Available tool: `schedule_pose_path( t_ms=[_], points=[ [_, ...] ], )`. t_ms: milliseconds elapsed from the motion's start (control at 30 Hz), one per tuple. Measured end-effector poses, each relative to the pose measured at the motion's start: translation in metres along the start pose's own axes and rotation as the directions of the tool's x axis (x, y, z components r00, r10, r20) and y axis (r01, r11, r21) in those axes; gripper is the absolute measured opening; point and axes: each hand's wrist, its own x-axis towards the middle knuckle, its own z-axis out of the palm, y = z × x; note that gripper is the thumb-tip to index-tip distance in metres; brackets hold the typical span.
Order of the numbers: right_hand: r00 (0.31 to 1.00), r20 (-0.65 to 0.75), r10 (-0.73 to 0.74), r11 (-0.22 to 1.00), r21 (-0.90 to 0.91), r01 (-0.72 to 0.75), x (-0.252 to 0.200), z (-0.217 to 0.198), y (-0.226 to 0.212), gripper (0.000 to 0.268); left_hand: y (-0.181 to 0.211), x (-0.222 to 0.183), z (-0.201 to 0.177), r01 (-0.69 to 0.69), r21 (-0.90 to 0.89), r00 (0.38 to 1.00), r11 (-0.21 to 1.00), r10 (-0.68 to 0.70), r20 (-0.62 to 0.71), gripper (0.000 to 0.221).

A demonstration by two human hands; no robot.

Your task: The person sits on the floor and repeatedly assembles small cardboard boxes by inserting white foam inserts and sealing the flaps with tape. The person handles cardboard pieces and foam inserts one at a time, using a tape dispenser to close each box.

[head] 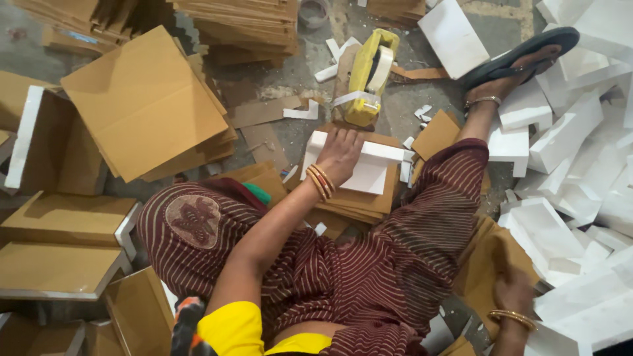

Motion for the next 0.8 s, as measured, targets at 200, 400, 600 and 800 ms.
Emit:
schedule_pose_path(
  t_ms=[200,400,600,800],
  points=[
    [0.791,-0.581,-0.192,0.89,0.236,0.389,-0.008,-0.054,-0.096,0.022,-0.015,0.006,-0.007,-0.061,-0.076,0.973,0.995,0.076,0.219,0.053],
    [0.441,-0.654,-0.615,0.577,0.009,0.817,-0.015,0.015,-0.246,0.071,-0.025,0.009,-0.017,-0.035,-0.15,0.995,0.988,0.048,0.086,0.058],
    [0.412,-0.413,-0.812,0.446,0.017,0.895,-0.038,0.076,-0.317,0.049,-0.042,0.02,0.001,0.085,-0.191,0.917,0.978,-0.002,0.399,0.044],
    [0.416,-0.319,-0.852,0.431,0.026,0.902,-0.018,0.1,-0.322,0.056,-0.049,0.011,0.008,-0.037,-0.291,0.983,0.956,0.088,0.163,0.053]
  ],
)
